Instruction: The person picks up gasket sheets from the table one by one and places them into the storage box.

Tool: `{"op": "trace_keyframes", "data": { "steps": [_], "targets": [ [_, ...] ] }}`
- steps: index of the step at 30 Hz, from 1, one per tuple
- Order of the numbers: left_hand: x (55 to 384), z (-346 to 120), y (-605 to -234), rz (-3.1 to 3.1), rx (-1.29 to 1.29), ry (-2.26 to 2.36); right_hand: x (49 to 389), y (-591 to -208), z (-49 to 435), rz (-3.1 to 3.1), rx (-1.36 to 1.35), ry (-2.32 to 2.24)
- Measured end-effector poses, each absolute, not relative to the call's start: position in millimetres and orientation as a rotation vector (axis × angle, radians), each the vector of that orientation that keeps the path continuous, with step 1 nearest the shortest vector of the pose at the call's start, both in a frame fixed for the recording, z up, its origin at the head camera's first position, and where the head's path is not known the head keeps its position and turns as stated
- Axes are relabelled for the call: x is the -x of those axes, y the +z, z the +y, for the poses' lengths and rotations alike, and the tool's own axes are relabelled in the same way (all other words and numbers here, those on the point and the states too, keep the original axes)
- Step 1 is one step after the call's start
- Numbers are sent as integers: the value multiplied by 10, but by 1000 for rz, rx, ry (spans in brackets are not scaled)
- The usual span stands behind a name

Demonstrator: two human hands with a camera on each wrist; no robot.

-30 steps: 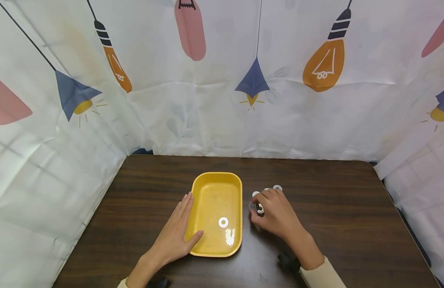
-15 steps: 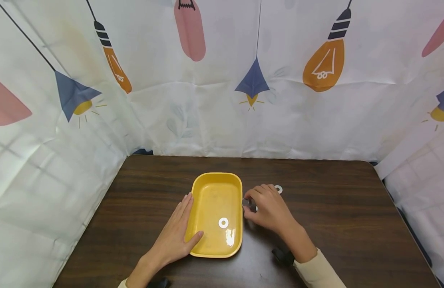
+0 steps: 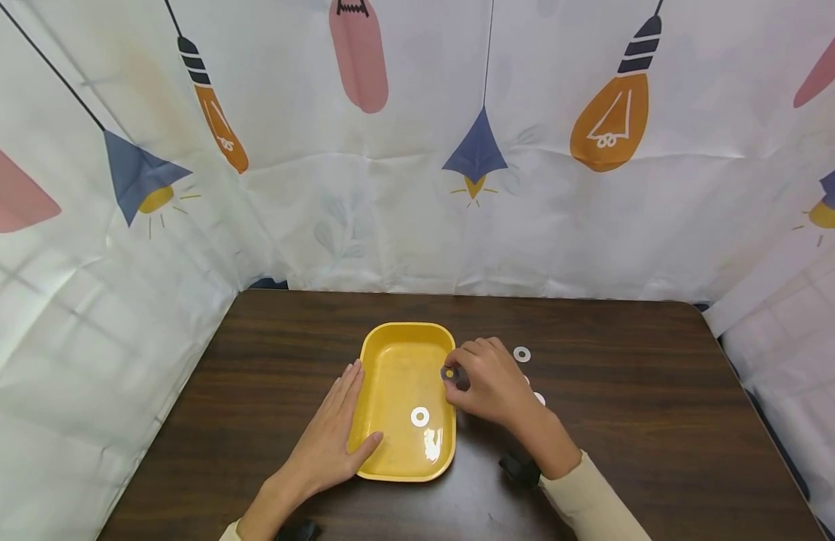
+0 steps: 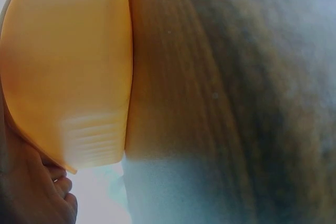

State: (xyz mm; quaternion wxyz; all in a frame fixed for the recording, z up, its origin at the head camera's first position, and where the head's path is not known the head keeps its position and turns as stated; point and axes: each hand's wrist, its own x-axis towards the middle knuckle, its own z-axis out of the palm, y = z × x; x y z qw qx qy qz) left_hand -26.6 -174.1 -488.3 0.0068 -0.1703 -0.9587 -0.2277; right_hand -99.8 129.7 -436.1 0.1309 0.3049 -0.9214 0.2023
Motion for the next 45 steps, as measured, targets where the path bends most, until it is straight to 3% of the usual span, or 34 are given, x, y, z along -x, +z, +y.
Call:
{"op": "trace_keyframes", "data": {
  "steps": [45],
  "targets": [
    [266,-1739,-4883,-3007,539,-711,1331,-4125,928,-2654,-1186,490]
  ]
}}
